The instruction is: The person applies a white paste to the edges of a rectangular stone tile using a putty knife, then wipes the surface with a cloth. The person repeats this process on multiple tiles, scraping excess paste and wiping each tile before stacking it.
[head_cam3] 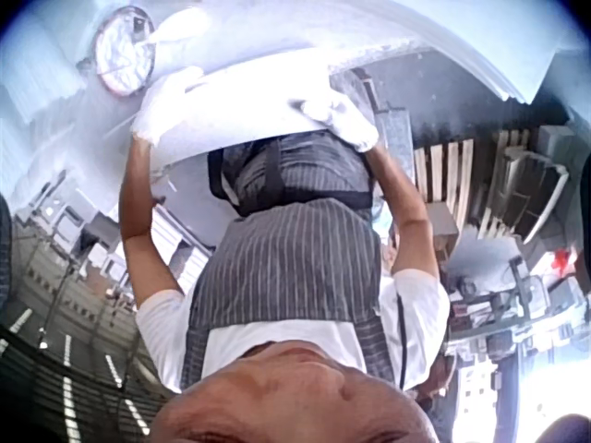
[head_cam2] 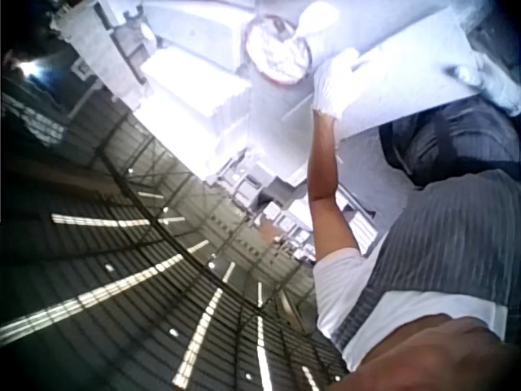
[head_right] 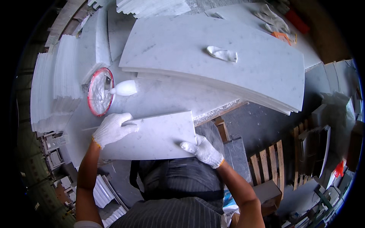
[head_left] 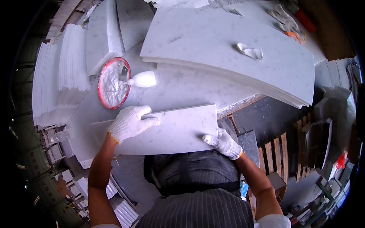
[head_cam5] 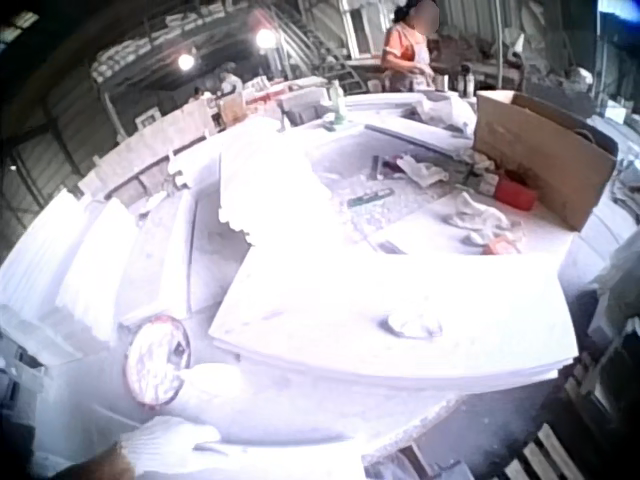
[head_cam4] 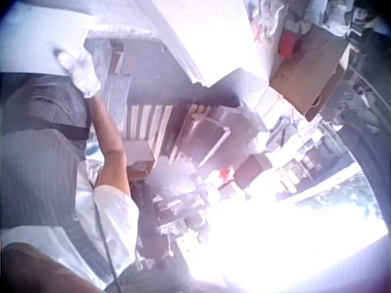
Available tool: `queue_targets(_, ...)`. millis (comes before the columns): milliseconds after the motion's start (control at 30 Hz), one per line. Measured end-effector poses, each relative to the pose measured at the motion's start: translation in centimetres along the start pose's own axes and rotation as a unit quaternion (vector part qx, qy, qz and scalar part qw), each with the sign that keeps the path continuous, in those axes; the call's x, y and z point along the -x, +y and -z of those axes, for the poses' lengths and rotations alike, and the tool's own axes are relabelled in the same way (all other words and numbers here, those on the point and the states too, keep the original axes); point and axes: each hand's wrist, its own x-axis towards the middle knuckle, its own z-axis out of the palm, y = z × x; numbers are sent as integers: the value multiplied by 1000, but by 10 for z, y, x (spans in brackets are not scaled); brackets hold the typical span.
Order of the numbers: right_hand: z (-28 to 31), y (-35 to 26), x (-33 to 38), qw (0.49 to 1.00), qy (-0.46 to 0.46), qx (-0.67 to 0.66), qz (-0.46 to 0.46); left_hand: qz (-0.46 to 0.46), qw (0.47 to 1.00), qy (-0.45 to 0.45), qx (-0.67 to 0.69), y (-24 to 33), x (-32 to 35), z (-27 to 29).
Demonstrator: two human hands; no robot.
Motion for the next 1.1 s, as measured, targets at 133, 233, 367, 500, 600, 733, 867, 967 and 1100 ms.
queue_targets(133,-6,-11,5,997,39,60,14,51,998,-5,45,2,5,-3)
queue_targets(233,-14,-45,9,993,46,107,15,81,979,11,185,-4,30,-15)
queue_targets(367,-29,-92,-12,983,-10,183,21,129,944,100,287,-20,81,-44)
queue_targets(500,-45,-100,-47,973,-76,217,2,181,907,184,332,-39,113,-84)
queue_targets(600,-76,-118,-61,967,-102,234,-16,234,859,218,400,-42,134,-105)
queue_targets(733,-96,-117,-84,968,-141,206,40,233,808,276,465,-47,149,-129)
queue_targets(867,-113,-115,-92,966,-130,180,134,235,765,297,521,-60,150,-154)
queue_targets(967,-124,-128,-85,966,-33,187,175,214,725,345,556,-67,153,-171)
queue_targets(1100,-128,-144,-87,916,44,264,298,201,682,372,596,-78,152,-183)
